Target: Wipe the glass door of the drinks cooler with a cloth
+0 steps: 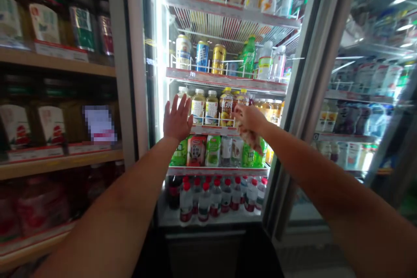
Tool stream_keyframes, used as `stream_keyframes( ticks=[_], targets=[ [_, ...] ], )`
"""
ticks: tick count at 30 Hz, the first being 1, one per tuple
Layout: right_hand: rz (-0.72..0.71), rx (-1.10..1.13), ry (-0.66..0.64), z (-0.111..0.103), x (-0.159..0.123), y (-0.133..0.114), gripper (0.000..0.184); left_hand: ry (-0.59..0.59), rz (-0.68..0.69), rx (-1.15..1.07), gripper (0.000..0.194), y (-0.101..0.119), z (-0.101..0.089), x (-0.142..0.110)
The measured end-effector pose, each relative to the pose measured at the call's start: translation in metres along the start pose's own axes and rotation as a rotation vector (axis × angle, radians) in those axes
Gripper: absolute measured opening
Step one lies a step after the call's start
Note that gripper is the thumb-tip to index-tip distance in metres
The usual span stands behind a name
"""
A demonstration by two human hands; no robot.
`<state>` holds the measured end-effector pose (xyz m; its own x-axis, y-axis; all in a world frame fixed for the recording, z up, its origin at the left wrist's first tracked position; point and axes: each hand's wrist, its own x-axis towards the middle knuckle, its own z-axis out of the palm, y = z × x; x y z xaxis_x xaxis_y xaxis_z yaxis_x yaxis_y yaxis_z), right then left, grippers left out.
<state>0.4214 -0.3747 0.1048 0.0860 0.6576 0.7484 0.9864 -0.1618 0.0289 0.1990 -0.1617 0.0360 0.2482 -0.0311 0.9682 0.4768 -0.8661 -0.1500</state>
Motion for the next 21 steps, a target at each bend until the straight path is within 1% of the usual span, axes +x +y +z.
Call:
stream_keyframes(
  ticks=[1, 2, 3, 4, 5, 6, 7, 8, 9, 11, 12, 14, 16, 18, 21],
  targets=[
    [0.102, 0.05, 0.047, -0.009, 0.01, -0.001, 0.028, 0.001, 0.0, 0.009, 0.066, 0.0, 0.0, 0.0],
    [0.208, 0.104, 0.126, -0.018, 0.02, -0.001, 0.032, 0.003, -0.001, 0.013, 0.066, 0.0, -0.001, 0.0],
    [0.303, 0.135, 0.266, -0.027, 0.028, -0.001, 0.034, 0.005, -0.001, 0.013, 0.066, 0.001, -0.001, 0.0],
    [0.341, 0.129, 0.364, -0.036, 0.034, 0.0, 0.037, 0.003, 0.001, 0.011, 0.065, 0.001, -0.001, -0.001],
    [0.342, 0.116, 0.475, -0.042, 0.037, 0.001, 0.04, 0.001, 0.001, 0.011, 0.065, 0.001, -0.001, -0.001],
    [0.281, 0.086, 0.578, -0.045, 0.037, 0.002, 0.043, -0.002, 0.001, 0.01, 0.065, 0.001, -0.002, -0.001],
    [0.192, 0.046, 0.616, -0.044, 0.034, 0.004, 0.044, -0.002, 0.002, 0.011, 0.064, 0.001, -0.002, -0.001],
    [0.085, 0.0, 0.61, -0.04, 0.029, 0.006, 0.046, -0.001, 0.003, 0.012, 0.064, 0.001, -0.002, -0.001],
    [-0.019, -0.048, 0.549, -0.031, 0.021, 0.007, 0.047, -0.001, 0.005, 0.011, 0.064, 0.001, -0.001, -0.001],
    [-0.175, -0.135, 0.341, -0.006, 0.002, 0.01, 0.051, -0.001, 0.001, 0.002, 0.065, 0.0, -0.001, -0.001],
    [-0.194, -0.161, 0.287, 0.009, -0.008, 0.011, 0.055, -0.003, -0.002, -0.006, 0.066, 0.0, -0.001, -0.001],
    [-0.172, -0.179, 0.278, 0.034, -0.025, 0.013, 0.062, -0.012, -0.005, -0.021, 0.066, 0.0, -0.001, -0.001],
    [-0.142, -0.185, 0.282, 0.049, -0.036, 0.015, 0.064, -0.01, -0.004, -0.032, 0.067, 0.0, -0.002, -0.001],
    [-0.153, -0.199, 0.262, 0.05, -0.039, 0.017, 0.066, -0.005, -0.01, -0.033, 0.066, 0.001, -0.002, -0.001],
    [-0.214, -0.227, 0.219, 0.034, -0.03, 0.021, 0.059, -0.001, -0.013, -0.024, 0.067, 0.001, -0.002, -0.001]
  ],
)
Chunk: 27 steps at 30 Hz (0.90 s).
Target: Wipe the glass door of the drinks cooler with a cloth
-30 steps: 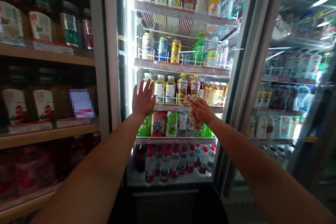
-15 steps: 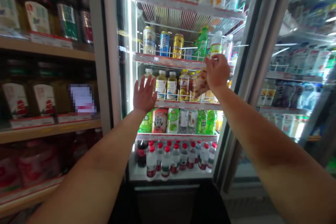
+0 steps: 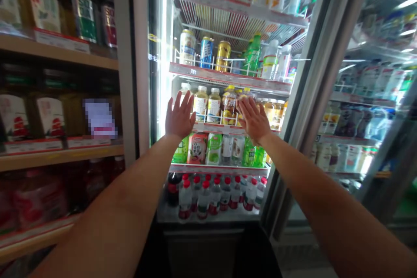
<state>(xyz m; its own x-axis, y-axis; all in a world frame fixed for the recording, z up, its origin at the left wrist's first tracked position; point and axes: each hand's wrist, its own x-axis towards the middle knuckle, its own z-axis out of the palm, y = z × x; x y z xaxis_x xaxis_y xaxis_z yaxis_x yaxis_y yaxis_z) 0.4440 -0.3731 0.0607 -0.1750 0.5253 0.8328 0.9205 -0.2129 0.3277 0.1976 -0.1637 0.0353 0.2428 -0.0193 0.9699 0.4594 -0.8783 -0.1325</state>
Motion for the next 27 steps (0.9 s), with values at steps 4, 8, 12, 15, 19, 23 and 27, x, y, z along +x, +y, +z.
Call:
stream_keyframes(
  ticks=[4, 8, 12, 15, 19, 23, 27],
  targets=[
    [0.192, -0.008, 0.177, -0.013, 0.028, 0.019, 0.058, 0.006, 0.006, 0.003, 0.066, 0.0, 0.0, 0.0],
    [0.414, 0.035, 0.348, -0.002, 0.035, 0.022, 0.06, -0.006, -0.007, 0.001, 0.066, 0.001, -0.001, -0.001],
    [0.329, 0.05, 0.32, 0.012, 0.016, 0.009, 0.059, -0.007, -0.013, -0.004, 0.066, 0.002, -0.001, 0.0],
    [0.206, 0.034, 0.245, 0.01, 0.006, 0.003, 0.062, -0.004, -0.001, 0.009, 0.066, 0.001, 0.0, -0.001],
    [0.08, 0.021, 0.124, 0.003, -0.001, 0.007, 0.067, 0.006, 0.028, 0.026, 0.065, -0.001, 0.002, -0.002],
    [0.012, 0.041, 0.006, 0.001, -0.016, 0.01, 0.062, -0.014, 0.017, 0.024, 0.067, -0.001, 0.002, -0.001],
    [0.002, 0.038, -0.023, 0.003, -0.017, 0.015, 0.059, -0.038, -0.015, -0.002, 0.069, 0.001, 0.0, 0.0]
  ],
)
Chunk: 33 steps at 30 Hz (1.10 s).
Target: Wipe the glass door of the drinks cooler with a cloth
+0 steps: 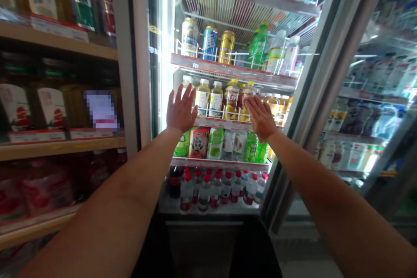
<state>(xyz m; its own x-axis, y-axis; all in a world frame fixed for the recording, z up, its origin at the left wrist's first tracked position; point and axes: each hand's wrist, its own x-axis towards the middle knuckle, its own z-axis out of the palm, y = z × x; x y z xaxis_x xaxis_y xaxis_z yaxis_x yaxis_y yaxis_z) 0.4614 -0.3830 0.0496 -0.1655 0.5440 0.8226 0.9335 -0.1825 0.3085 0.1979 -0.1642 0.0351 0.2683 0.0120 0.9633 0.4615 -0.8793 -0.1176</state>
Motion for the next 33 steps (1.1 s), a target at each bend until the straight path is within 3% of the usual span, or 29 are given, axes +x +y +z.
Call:
stream_keyframes(
  ticks=[5, 7, 11, 19, 28, 33],
  targets=[
    [0.296, -0.021, 0.233, 0.009, 0.009, 0.001, 0.061, 0.024, 0.01, -0.007, 0.068, -0.001, 0.002, -0.001],
    [0.366, -0.026, 0.256, 0.013, 0.008, 0.001, 0.062, 0.031, 0.01, -0.019, 0.07, -0.002, 0.004, -0.002],
    [0.345, -0.04, 0.241, 0.013, 0.012, 0.008, 0.065, 0.037, -0.001, -0.049, 0.07, -0.002, 0.005, -0.001],
    [0.455, -0.03, 0.394, 0.017, 0.012, 0.01, 0.068, 0.056, 0.038, -0.001, 0.071, -0.005, 0.006, -0.002],
    [0.476, -0.008, 0.367, 0.017, 0.008, 0.01, 0.071, 0.05, 0.035, -0.021, 0.07, -0.005, 0.006, -0.004],
    [0.417, -0.054, 0.258, 0.02, -0.011, 0.003, 0.069, 0.036, 0.005, -0.068, 0.072, -0.003, 0.005, -0.005]
  ],
)
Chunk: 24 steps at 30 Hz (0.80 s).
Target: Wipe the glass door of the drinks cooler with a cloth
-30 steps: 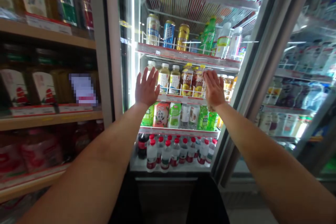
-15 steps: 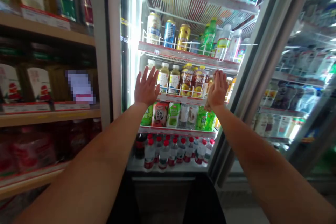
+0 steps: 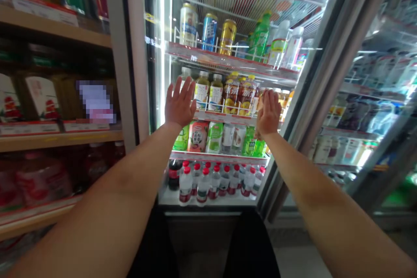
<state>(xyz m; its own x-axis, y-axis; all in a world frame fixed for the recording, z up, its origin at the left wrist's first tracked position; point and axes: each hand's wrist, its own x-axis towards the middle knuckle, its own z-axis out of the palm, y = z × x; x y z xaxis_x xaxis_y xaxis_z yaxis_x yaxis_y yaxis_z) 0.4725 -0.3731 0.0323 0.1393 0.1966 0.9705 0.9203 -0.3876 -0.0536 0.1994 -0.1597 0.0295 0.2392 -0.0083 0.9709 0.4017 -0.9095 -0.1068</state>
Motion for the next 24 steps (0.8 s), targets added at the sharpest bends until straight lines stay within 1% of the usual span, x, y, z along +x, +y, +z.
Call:
stream_keyframes(
  ticks=[3, 6, 9, 12, 15, 18, 20, 24],
  targets=[
    [-0.017, -0.009, -0.02, -0.001, 0.005, 0.001, 0.071, -0.003, -0.002, -0.004, 0.073, 0.001, 0.0, 0.0],
    [0.0, 0.005, 0.008, 0.0, 0.01, -0.002, 0.071, -0.002, -0.015, 0.006, 0.073, 0.001, -0.001, 0.0],
    [0.002, 0.005, 0.011, 0.003, -0.001, -0.007, 0.07, -0.007, -0.026, -0.003, 0.074, 0.003, -0.001, 0.001],
    [-0.043, -0.021, -0.037, 0.003, -0.014, -0.008, 0.067, -0.009, -0.029, -0.015, 0.073, 0.003, -0.001, 0.001],
    [-0.076, -0.029, -0.061, 0.003, -0.013, -0.008, 0.068, -0.012, -0.035, -0.01, 0.073, 0.003, -0.001, 0.001],
    [-0.067, -0.016, -0.044, 0.004, -0.008, -0.012, 0.07, -0.009, -0.032, 0.012, 0.074, 0.003, -0.001, 0.001],
    [-0.06, -0.004, -0.032, 0.005, -0.009, -0.015, 0.069, -0.006, -0.029, 0.015, 0.074, 0.003, -0.001, 0.0],
    [-0.117, 0.004, -0.088, 0.003, -0.017, -0.019, 0.066, -0.006, -0.043, -0.017, 0.074, 0.004, -0.002, 0.001]
  ],
)
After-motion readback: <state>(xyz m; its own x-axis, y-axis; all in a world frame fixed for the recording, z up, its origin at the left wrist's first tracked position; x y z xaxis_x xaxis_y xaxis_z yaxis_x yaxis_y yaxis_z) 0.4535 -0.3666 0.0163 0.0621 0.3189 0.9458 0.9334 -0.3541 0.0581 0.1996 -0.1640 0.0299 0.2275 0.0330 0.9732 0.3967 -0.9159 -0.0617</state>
